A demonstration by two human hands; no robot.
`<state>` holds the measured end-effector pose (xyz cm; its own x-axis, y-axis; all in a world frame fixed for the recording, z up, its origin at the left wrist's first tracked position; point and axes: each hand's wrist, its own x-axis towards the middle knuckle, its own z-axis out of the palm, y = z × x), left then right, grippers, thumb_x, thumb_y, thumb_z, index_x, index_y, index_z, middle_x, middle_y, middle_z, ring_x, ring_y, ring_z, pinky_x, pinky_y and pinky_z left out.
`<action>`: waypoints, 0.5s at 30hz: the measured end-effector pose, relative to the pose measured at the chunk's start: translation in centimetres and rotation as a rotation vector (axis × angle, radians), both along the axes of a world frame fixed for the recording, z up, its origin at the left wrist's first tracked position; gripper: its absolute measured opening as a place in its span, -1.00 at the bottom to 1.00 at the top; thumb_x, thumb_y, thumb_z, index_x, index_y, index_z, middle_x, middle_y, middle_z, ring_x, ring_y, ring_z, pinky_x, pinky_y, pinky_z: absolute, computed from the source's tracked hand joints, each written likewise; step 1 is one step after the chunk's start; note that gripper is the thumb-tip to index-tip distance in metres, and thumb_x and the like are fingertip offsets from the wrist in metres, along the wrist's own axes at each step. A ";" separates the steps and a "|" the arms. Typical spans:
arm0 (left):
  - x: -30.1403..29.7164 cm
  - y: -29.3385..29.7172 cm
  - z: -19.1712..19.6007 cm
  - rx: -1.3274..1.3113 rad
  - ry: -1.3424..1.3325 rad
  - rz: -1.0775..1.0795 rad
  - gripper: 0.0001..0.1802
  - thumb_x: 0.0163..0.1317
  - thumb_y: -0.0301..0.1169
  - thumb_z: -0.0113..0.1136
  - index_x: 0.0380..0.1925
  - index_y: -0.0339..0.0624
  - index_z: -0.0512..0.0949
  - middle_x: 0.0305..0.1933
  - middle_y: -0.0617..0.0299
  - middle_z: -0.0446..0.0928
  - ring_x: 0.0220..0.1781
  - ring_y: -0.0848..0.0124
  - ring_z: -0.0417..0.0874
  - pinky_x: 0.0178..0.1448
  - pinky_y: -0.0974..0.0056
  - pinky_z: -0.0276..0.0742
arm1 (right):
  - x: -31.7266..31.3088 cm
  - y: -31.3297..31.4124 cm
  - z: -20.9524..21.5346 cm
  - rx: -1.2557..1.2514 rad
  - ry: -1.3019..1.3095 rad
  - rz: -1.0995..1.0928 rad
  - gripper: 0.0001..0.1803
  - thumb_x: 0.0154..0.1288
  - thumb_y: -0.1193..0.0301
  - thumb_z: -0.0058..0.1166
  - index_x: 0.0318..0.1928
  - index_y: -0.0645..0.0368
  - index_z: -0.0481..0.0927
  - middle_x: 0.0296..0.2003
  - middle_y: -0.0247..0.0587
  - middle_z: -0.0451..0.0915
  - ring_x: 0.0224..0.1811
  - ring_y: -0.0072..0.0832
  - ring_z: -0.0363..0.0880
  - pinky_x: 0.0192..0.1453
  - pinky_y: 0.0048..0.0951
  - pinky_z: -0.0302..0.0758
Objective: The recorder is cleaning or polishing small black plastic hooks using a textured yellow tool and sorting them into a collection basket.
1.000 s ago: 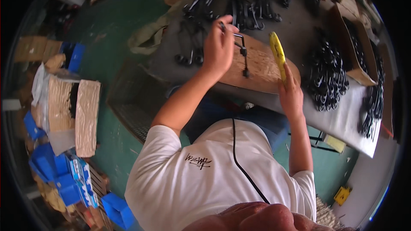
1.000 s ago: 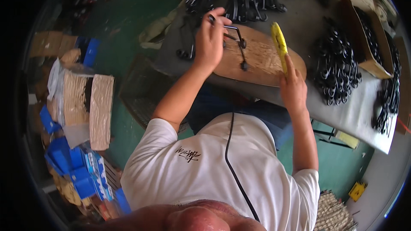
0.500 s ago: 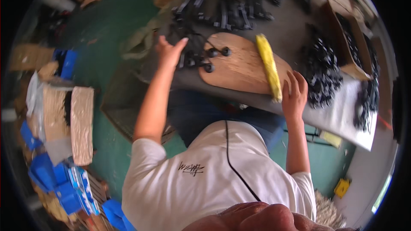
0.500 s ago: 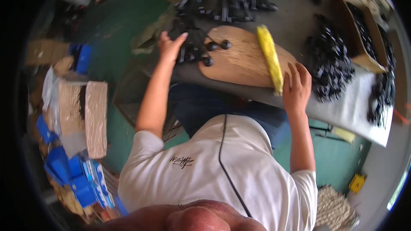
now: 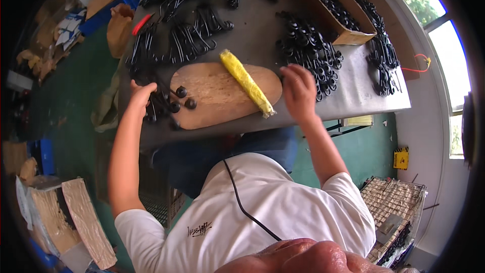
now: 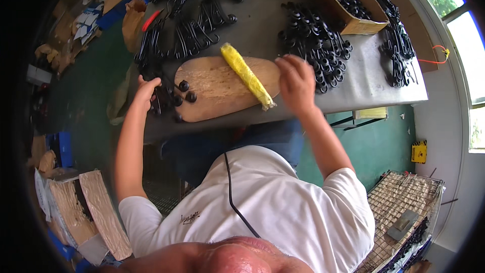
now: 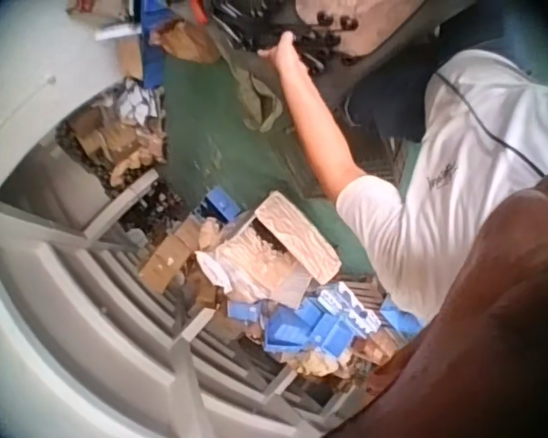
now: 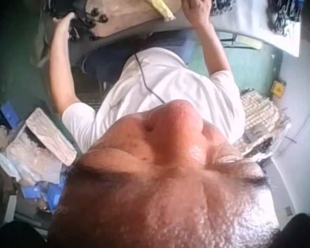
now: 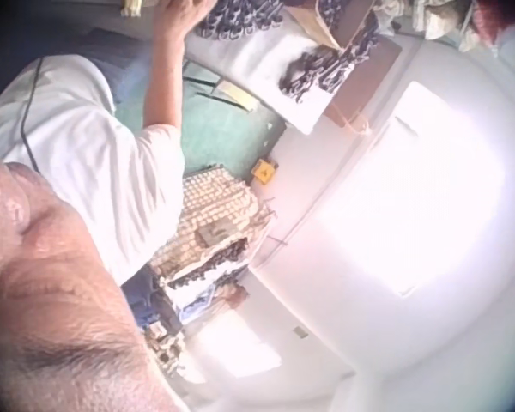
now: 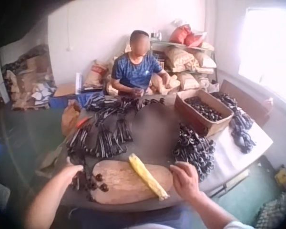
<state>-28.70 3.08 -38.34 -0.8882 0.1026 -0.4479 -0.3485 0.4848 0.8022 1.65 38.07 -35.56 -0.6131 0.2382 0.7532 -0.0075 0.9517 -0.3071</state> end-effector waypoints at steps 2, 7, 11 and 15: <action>-0.6 -1.8 -2.1 -0.096 0.085 -0.005 0.34 -0.14 -0.25 0.45 0.58 -0.09 -0.23 0.44 -0.19 0.20 0.44 0.04 0.29 0.39 0.05 0.33 | -1.3 3.5 2.1 -0.020 0.080 -0.071 -0.70 0.23 0.59 0.13 -0.02 0.13 0.68 -0.04 -0.07 0.62 0.03 -0.12 0.61 0.12 -0.22 0.54; 0.1 -1.0 -1.5 -0.306 0.211 -0.062 0.27 -0.15 -0.29 0.43 0.57 -0.16 -0.11 0.38 -0.21 0.34 0.44 0.00 0.37 0.45 0.11 0.33 | -5.2 16.0 1.6 -0.242 -0.142 -0.340 -0.64 0.34 0.32 0.11 0.13 0.07 0.61 -0.02 -0.06 0.59 0.00 -0.16 0.62 0.15 -0.19 0.53; -1.1 -0.9 -3.8 -0.116 0.301 0.025 0.19 -0.10 -0.35 0.40 0.55 -0.23 -0.06 0.10 -0.05 0.55 0.14 0.11 0.60 0.19 0.11 0.53 | -8.9 26.4 -1.4 -0.186 -0.343 -0.465 -0.56 0.34 0.19 0.08 0.17 0.08 0.61 0.07 0.04 0.61 0.14 -0.06 0.59 0.28 -0.12 0.48; 2.5 -4.4 -2.2 0.299 0.119 0.198 -0.15 0.11 -0.46 0.25 0.45 -0.12 0.17 -0.30 0.31 0.52 -0.41 0.52 0.45 -0.36 0.32 0.39 | -13.3 26.4 -0.5 -0.251 -0.841 -0.512 -0.56 0.34 0.11 0.06 0.04 0.14 0.70 0.08 0.06 0.65 0.18 -0.04 0.59 0.31 -0.08 0.48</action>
